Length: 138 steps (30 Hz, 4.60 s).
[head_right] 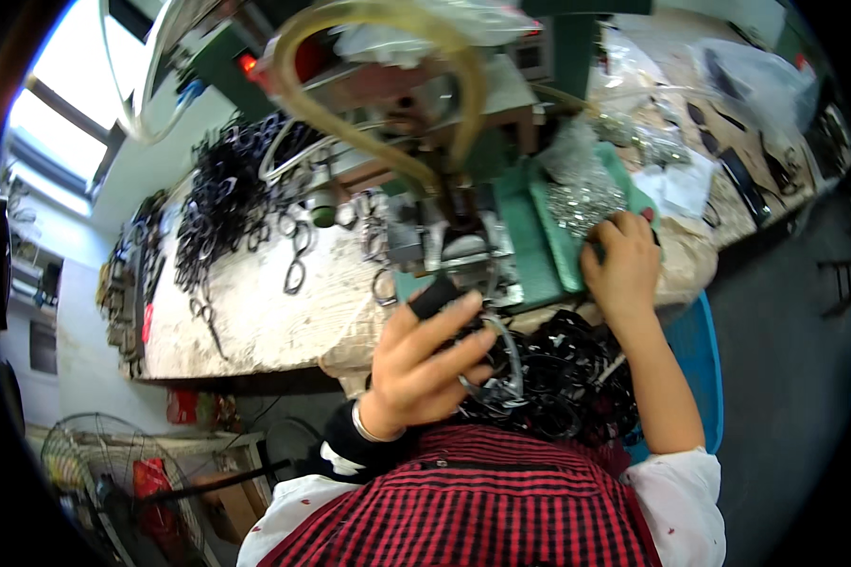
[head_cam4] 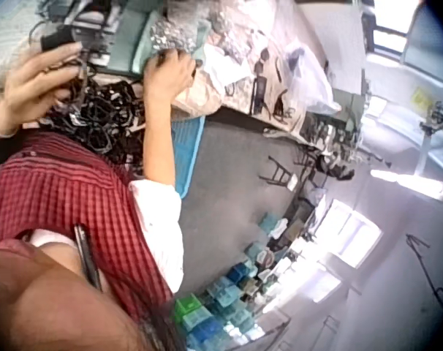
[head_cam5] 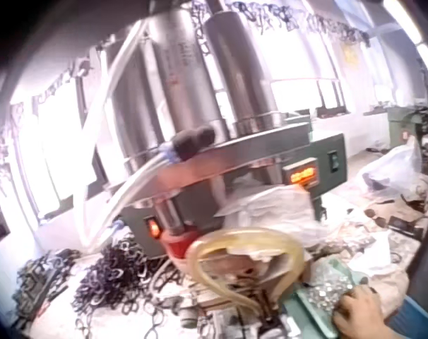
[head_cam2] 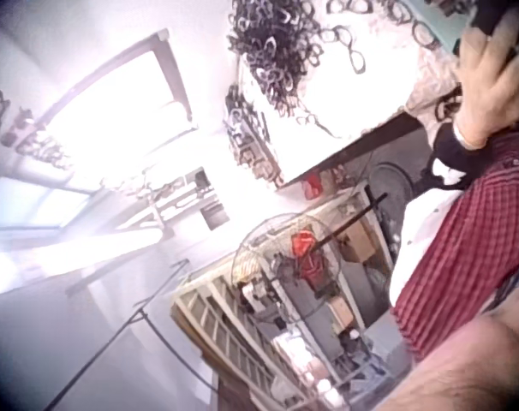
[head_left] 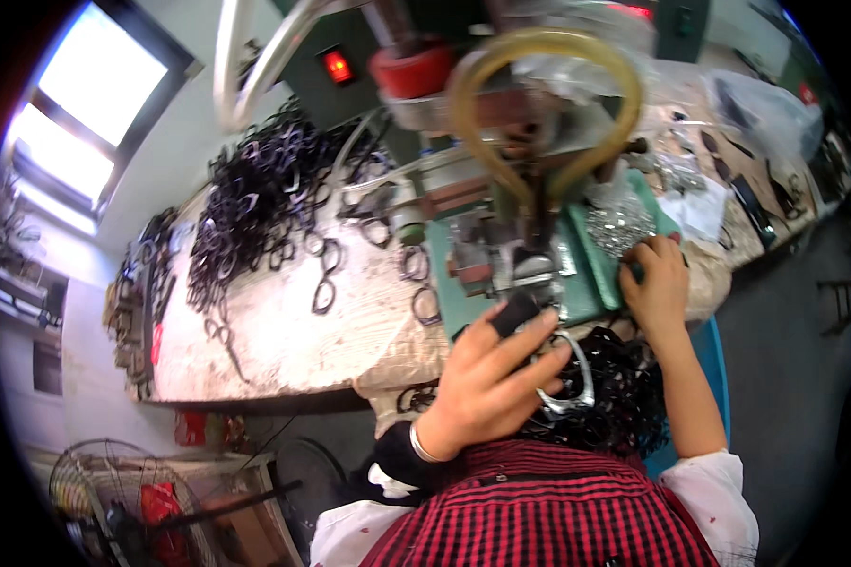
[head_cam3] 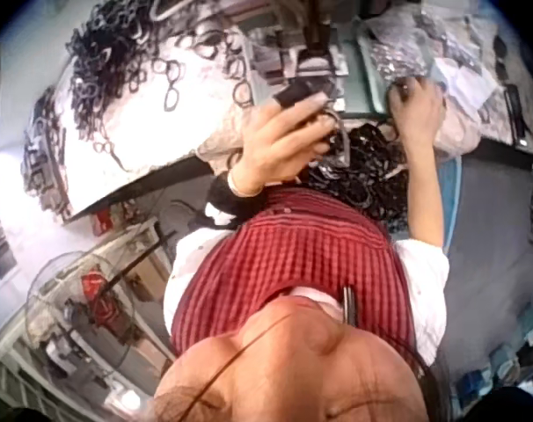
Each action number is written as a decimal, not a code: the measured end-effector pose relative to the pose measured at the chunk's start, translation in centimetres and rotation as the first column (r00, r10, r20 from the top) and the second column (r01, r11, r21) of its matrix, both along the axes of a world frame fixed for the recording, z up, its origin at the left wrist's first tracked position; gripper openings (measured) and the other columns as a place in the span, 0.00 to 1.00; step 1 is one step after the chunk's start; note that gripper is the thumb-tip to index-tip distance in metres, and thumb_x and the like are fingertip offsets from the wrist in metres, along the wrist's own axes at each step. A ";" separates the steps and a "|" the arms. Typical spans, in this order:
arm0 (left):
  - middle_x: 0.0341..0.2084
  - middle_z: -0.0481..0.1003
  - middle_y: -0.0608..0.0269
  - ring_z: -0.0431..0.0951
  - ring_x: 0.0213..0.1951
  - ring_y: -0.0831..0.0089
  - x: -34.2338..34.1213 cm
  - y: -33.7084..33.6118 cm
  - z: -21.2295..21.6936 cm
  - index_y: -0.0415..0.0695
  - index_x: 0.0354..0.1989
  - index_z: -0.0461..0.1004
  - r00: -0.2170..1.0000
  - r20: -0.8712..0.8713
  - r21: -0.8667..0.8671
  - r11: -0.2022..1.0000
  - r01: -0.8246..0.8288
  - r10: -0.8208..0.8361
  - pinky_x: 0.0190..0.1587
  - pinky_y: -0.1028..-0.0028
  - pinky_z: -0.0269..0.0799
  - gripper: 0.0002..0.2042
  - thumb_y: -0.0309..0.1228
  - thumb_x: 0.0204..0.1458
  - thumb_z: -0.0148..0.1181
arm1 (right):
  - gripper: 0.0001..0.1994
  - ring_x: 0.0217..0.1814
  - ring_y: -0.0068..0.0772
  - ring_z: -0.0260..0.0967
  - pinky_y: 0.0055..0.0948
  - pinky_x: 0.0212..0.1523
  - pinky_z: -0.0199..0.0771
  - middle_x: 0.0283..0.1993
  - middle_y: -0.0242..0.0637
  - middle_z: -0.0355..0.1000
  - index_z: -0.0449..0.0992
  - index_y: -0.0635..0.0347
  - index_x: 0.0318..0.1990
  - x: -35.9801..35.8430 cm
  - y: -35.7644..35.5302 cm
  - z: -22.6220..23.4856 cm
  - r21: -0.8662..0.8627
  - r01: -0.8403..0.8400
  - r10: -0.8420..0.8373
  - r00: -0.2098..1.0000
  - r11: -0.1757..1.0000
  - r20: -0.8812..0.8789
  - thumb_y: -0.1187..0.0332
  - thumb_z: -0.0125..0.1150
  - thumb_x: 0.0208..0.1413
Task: The person assembles spectacles by placing frames into a machine, inserting screws, and operating a lever to secure the components. The person repeatedly handles frames and screws, moving finished units aside.
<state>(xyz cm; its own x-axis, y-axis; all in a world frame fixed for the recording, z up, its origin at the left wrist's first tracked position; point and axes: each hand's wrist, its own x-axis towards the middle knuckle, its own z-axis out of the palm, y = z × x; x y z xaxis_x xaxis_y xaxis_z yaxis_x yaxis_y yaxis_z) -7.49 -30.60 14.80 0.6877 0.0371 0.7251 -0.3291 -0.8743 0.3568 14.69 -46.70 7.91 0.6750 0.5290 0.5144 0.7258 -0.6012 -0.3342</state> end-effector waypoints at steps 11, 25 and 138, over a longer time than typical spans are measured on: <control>0.61 0.72 0.53 0.69 0.60 0.58 -4.8 20.8 1.2 0.48 0.47 0.82 0.692 -0.032 0.006 0.693 -0.721 0.721 0.65 0.60 0.58 0.14 0.32 0.52 0.70 | 0.09 0.45 0.41 0.74 0.32 0.48 0.71 0.42 0.41 0.77 0.80 0.63 0.45 0.4 1.0 0.8 0.442 -0.076 0.108 0.993 0.894 -0.048 0.78 0.61 0.58; 0.38 0.78 0.52 0.77 0.36 0.65 -8.7 17.8 -8.3 0.38 0.38 0.72 0.712 -0.393 -0.156 0.721 -0.675 0.582 0.40 0.70 0.72 0.06 0.28 0.64 0.54 | 0.06 0.44 0.36 0.74 0.31 0.49 0.70 0.38 0.39 0.76 0.80 0.65 0.37 -3.2 -8.0 0.1 0.430 0.232 -0.094 0.943 0.872 -0.319 0.81 0.64 0.51; 0.40 0.82 0.62 0.71 0.30 0.65 3.5 2.3 1.7 0.45 0.38 0.83 0.990 0.047 0.213 0.970 0.119 -0.132 0.51 0.53 0.76 0.16 0.23 0.36 0.73 | 0.11 0.45 0.46 0.77 0.38 0.48 0.75 0.43 0.44 0.80 0.81 0.61 0.45 0.1 -1.2 2.3 0.451 0.002 0.111 0.969 0.893 -0.222 0.74 0.58 0.54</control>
<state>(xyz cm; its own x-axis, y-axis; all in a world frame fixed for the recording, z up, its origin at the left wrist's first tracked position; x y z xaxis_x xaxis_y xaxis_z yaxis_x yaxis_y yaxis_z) -3.94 -28.30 16.48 0.6317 -0.2037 0.7480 -0.4561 -0.8779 0.1461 14.80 -47.94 10.25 0.7825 0.3219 0.5330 0.6191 -0.3103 -0.7214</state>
